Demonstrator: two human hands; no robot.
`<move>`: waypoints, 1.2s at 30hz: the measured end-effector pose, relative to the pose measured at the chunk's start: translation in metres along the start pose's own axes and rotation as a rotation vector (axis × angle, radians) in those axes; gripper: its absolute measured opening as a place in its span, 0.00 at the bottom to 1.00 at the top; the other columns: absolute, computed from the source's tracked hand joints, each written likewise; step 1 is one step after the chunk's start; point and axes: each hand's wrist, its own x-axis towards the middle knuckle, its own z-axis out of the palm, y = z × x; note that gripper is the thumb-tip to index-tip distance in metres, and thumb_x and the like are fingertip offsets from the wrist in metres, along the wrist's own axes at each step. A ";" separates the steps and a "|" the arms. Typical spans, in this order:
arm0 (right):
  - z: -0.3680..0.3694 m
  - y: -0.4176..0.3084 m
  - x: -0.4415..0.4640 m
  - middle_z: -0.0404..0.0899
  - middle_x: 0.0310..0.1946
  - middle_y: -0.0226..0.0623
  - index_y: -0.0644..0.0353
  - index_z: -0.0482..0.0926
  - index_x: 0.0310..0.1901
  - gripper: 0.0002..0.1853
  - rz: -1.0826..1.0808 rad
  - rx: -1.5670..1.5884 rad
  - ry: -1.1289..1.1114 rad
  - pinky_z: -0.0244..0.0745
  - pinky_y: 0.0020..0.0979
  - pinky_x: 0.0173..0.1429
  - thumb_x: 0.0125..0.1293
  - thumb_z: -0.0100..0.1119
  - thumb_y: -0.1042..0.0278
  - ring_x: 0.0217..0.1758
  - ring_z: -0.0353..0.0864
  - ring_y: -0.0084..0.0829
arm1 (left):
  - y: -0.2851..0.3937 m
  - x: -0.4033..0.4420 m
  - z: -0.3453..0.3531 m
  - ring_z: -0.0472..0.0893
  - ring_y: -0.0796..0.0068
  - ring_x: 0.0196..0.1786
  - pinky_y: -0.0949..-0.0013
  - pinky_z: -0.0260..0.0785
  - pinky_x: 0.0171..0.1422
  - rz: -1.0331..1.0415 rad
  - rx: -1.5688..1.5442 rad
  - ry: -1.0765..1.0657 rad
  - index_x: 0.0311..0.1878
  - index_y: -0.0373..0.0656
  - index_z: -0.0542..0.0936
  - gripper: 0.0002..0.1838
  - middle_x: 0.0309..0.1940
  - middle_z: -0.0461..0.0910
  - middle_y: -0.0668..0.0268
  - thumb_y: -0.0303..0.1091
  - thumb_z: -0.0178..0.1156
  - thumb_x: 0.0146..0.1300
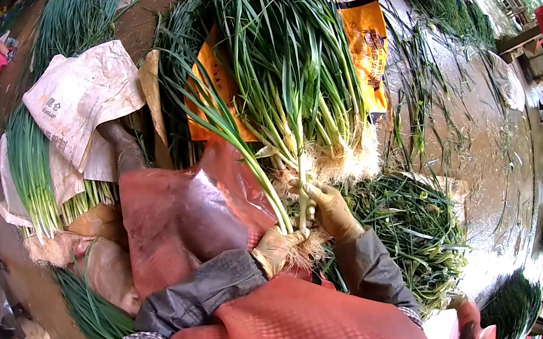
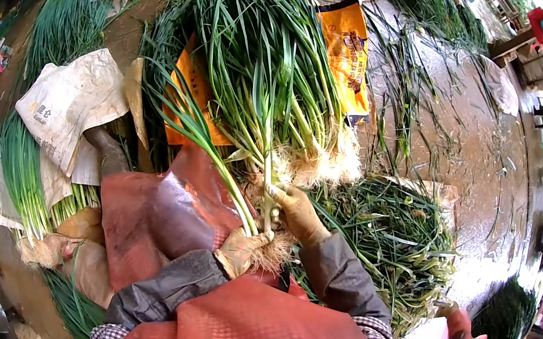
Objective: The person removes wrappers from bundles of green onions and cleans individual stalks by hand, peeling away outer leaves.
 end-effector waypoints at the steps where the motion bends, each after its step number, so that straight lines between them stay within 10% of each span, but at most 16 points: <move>1: -0.001 0.003 0.008 0.74 0.25 0.27 0.67 0.77 0.43 0.11 0.013 0.022 -0.062 0.67 0.18 0.30 0.68 0.55 0.66 0.24 0.70 0.18 | -0.002 -0.001 -0.002 0.79 0.72 0.48 0.72 0.75 0.52 0.058 0.064 -0.015 0.58 0.38 0.73 0.18 0.48 0.78 0.64 0.19 0.52 0.65; 10: -0.128 0.005 -0.118 0.81 0.33 0.43 0.66 0.79 0.33 0.10 0.329 -0.390 -0.036 0.76 0.27 0.37 0.63 0.60 0.66 0.35 0.80 0.29 | 0.027 -0.033 0.008 0.80 0.68 0.48 0.66 0.77 0.51 -0.016 -0.316 -0.086 0.60 0.34 0.68 0.19 0.49 0.78 0.57 0.31 0.51 0.69; 13: -0.135 0.003 -0.103 0.82 0.35 0.41 0.60 0.82 0.39 0.15 0.465 -1.645 -0.155 0.76 0.29 0.41 0.63 0.57 0.55 0.39 0.81 0.28 | 0.031 -0.029 0.006 0.81 0.69 0.45 0.66 0.79 0.46 -0.086 -0.457 -0.121 0.61 0.34 0.68 0.20 0.48 0.78 0.58 0.31 0.52 0.68; 15: -0.068 -0.017 -0.072 0.82 0.36 0.39 0.60 0.80 0.46 0.18 0.173 -1.029 -0.001 0.75 0.28 0.39 0.66 0.55 0.53 0.39 0.80 0.27 | 0.032 -0.032 0.003 0.81 0.69 0.41 0.66 0.79 0.40 -0.140 -0.519 -0.291 0.62 0.35 0.68 0.21 0.46 0.78 0.58 0.31 0.52 0.67; 17: -0.012 -0.023 -0.026 0.82 0.40 0.36 0.60 0.77 0.51 0.20 -0.047 -0.762 -0.300 0.76 0.28 0.37 0.68 0.53 0.51 0.40 0.80 0.29 | 0.029 -0.033 0.008 0.82 0.70 0.36 0.66 0.79 0.36 -0.161 -0.543 -0.294 0.59 0.35 0.70 0.20 0.44 0.78 0.58 0.31 0.51 0.66; 20: 0.025 -0.021 -0.002 0.81 0.34 0.30 0.63 0.78 0.46 0.16 0.121 -0.804 -0.428 0.73 0.30 0.35 0.68 0.55 0.57 0.34 0.78 0.26 | 0.021 -0.029 0.005 0.82 0.67 0.37 0.70 0.78 0.40 -0.191 -0.520 -0.044 0.50 0.33 0.74 0.15 0.39 0.79 0.56 0.31 0.51 0.64; 23: 0.015 -0.012 -0.005 0.79 0.29 0.29 0.65 0.78 0.36 0.13 -0.300 -1.189 -0.335 0.71 0.27 0.33 0.67 0.56 0.60 0.28 0.74 0.22 | 0.025 -0.029 -0.008 0.80 0.62 0.31 0.66 0.77 0.35 -0.393 -0.564 -0.148 0.40 0.31 0.76 0.13 0.33 0.80 0.53 0.33 0.50 0.63; 25: 0.003 -0.006 -0.029 0.81 0.28 0.31 0.64 0.78 0.34 0.13 -0.084 -0.677 -0.247 0.70 0.25 0.31 0.67 0.55 0.60 0.27 0.74 0.21 | 0.024 -0.030 0.003 0.78 0.66 0.26 0.69 0.74 0.30 -0.329 -0.372 0.108 0.39 0.30 0.76 0.13 0.27 0.78 0.57 0.33 0.50 0.62; 28: -0.041 -0.013 -0.063 0.82 0.32 0.39 0.64 0.80 0.35 0.14 0.020 -0.402 -0.363 0.74 0.26 0.36 0.64 0.61 0.58 0.33 0.80 0.26 | 0.018 -0.028 -0.014 0.73 0.72 0.21 0.72 0.68 0.23 -0.407 -0.668 -0.250 0.38 0.31 0.76 0.13 0.21 0.73 0.63 0.33 0.48 0.63; 31: -0.082 -0.007 -0.065 0.81 0.26 0.34 0.60 0.79 0.27 0.15 0.246 -1.212 -0.207 0.72 0.28 0.31 0.60 0.65 0.56 0.28 0.80 0.27 | 0.030 -0.031 0.000 0.66 0.77 0.17 0.72 0.61 0.21 -0.131 -0.472 -0.319 0.61 0.27 0.66 0.24 0.18 0.68 0.70 0.34 0.47 0.67; 36: -0.088 -0.010 0.006 0.76 0.48 0.44 0.61 0.70 0.55 0.30 -0.688 -1.607 0.419 0.79 0.32 0.47 0.55 0.68 0.56 0.43 0.80 0.38 | 0.027 -0.025 -0.007 0.65 0.78 0.14 0.74 0.61 0.21 -0.193 -0.450 -0.437 0.68 0.33 0.57 0.27 0.15 0.68 0.67 0.41 0.42 0.73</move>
